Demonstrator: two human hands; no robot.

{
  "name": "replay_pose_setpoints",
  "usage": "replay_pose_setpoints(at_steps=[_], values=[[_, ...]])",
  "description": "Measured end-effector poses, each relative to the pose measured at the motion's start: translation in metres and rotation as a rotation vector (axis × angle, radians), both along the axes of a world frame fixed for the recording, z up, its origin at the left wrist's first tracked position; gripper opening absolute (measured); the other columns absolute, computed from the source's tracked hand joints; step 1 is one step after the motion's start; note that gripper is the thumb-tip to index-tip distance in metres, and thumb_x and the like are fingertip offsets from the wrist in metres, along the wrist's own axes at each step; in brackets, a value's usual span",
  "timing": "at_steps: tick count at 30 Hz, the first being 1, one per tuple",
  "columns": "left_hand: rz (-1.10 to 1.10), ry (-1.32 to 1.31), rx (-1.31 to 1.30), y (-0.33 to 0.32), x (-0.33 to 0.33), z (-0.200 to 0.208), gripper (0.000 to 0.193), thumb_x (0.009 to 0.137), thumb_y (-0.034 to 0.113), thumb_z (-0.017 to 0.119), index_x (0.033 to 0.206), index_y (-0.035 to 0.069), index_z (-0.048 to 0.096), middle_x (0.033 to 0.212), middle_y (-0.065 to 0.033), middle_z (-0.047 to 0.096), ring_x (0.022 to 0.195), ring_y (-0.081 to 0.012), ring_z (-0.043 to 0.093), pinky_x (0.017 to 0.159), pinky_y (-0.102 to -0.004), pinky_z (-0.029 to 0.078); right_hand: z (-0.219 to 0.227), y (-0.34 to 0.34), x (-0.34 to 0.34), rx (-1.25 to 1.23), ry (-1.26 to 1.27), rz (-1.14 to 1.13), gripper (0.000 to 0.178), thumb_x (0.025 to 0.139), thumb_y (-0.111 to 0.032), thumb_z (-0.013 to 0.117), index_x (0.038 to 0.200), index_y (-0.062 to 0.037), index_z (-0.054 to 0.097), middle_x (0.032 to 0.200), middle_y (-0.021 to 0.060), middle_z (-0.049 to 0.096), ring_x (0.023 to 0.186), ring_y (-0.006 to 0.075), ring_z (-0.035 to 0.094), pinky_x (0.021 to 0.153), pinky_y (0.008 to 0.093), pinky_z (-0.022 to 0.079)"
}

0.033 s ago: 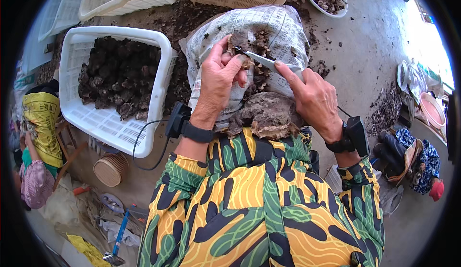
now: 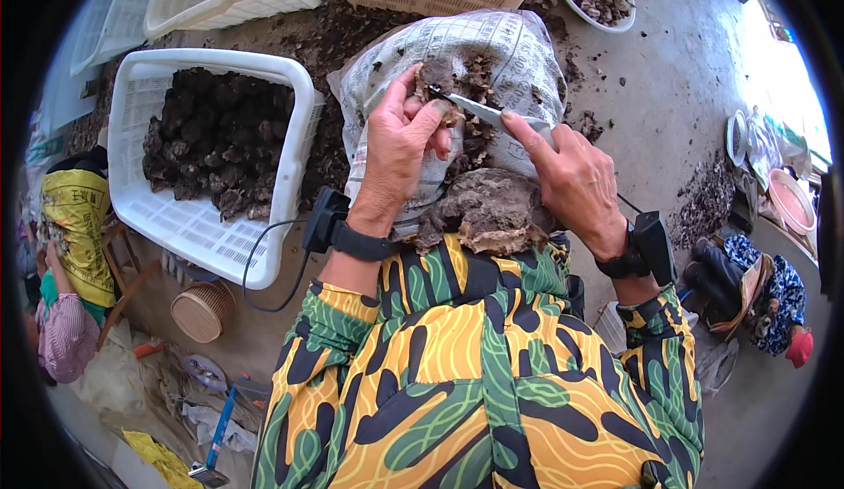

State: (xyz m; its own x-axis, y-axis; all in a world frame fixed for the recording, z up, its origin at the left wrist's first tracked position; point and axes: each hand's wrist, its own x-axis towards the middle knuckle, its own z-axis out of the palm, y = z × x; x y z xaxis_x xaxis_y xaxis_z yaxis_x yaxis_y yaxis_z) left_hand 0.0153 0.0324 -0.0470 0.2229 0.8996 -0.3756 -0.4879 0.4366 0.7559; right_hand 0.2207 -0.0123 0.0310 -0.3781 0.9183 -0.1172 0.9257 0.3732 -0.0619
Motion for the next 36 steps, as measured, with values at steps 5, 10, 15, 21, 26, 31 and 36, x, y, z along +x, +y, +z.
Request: replay_pose_setpoints(at_steps=[5, 10, 15, 21, 26, 31, 36], values=[[0.010, -0.046, -0.017, 0.000, 0.001, -0.001, 0.051, 0.089, 0.002, 0.057, 0.135, -0.005, 0.036, 0.081, -0.0057, 0.062, 0.053, -0.0082, 0.055, 0.045, -0.0223, 0.046, 0.007, 0.007, 0.020, -0.038, -0.011, 0.069, 0.069, 0.076, -0.002, 0.060, 0.138, -0.0301, 0.048, 0.071, 0.0054, 0.045, 0.058, 0.0222, 0.052, 0.050, 0.0363, 0.045], [0.045, -0.064, 0.006, 0.002, 0.003, -0.005, 0.049, 0.089, 0.001, 0.056, 0.134, -0.004, 0.038, 0.081, -0.0059, 0.062, 0.053, -0.0078, 0.055, 0.045, -0.0220, 0.047, 0.005, 0.009, 0.020, 0.014, -0.044, 0.063, 0.070, 0.077, -0.002, 0.060, 0.139, -0.0307, 0.047, 0.068, 0.0059, 0.045, 0.057, 0.0223, 0.052, 0.049, 0.0359, 0.045], [-0.079, 0.056, 0.058, 0.002, 0.006, 0.001, 0.047, 0.088, 0.002, 0.056, 0.132, -0.004, 0.041, 0.078, -0.0048, 0.062, 0.053, -0.0075, 0.055, 0.046, -0.0218, 0.047, -0.013, 0.017, 0.015, 0.046, 0.026, -0.133, 0.062, 0.082, -0.003, 0.060, 0.138, -0.0269, 0.047, 0.070, 0.0085, 0.049, 0.058, 0.0240, 0.054, 0.049, 0.0358, 0.045], [-0.033, -0.041, 0.003, 0.000, 0.005, -0.001, 0.046, 0.087, 0.002, 0.056, 0.130, -0.005, 0.042, 0.076, -0.0048, 0.061, 0.053, -0.0087, 0.056, 0.046, -0.0229, 0.047, 0.001, 0.030, 0.015, -0.013, 0.259, 0.006, 0.060, 0.082, -0.005, 0.063, 0.136, -0.0246, 0.050, 0.071, 0.0076, 0.052, 0.059, 0.0251, 0.055, 0.052, 0.0372, 0.046], [-0.040, -0.084, -0.007, 0.001, 0.000, -0.002, 0.053, 0.089, 0.005, 0.058, 0.135, -0.007, 0.035, 0.078, -0.0073, 0.061, 0.054, -0.0105, 0.057, 0.047, -0.0238, 0.047, 0.001, 0.020, 0.019, -0.176, 0.326, 0.077, 0.060, 0.081, -0.004, 0.063, 0.136, -0.0242, 0.049, 0.071, 0.0085, 0.052, 0.062, 0.0271, 0.056, 0.054, 0.0378, 0.046], [-0.088, -0.090, 0.007, 0.001, -0.003, -0.006, 0.054, 0.090, 0.008, 0.058, 0.136, -0.006, 0.035, 0.081, -0.0073, 0.062, 0.055, -0.0099, 0.054, 0.048, -0.0228, 0.045, -0.004, 0.018, 0.023, -0.254, 0.460, 0.077, 0.058, 0.082, -0.005, 0.061, 0.136, -0.0237, 0.049, 0.071, 0.0095, 0.053, 0.063, 0.0276, 0.056, 0.055, 0.0386, 0.046], [-0.063, -0.099, -0.014, 0.001, -0.002, -0.005, 0.055, 0.088, 0.005, 0.059, 0.137, -0.006, 0.037, 0.077, -0.0039, 0.060, 0.054, -0.0089, 0.055, 0.048, -0.0235, 0.047, 0.001, 0.021, 0.011, -0.218, 0.292, 0.040, 0.061, 0.081, -0.003, 0.062, 0.137, -0.0222, 0.049, 0.071, 0.0090, 0.051, 0.063, 0.0266, 0.055, 0.056, 0.0385, 0.046]])
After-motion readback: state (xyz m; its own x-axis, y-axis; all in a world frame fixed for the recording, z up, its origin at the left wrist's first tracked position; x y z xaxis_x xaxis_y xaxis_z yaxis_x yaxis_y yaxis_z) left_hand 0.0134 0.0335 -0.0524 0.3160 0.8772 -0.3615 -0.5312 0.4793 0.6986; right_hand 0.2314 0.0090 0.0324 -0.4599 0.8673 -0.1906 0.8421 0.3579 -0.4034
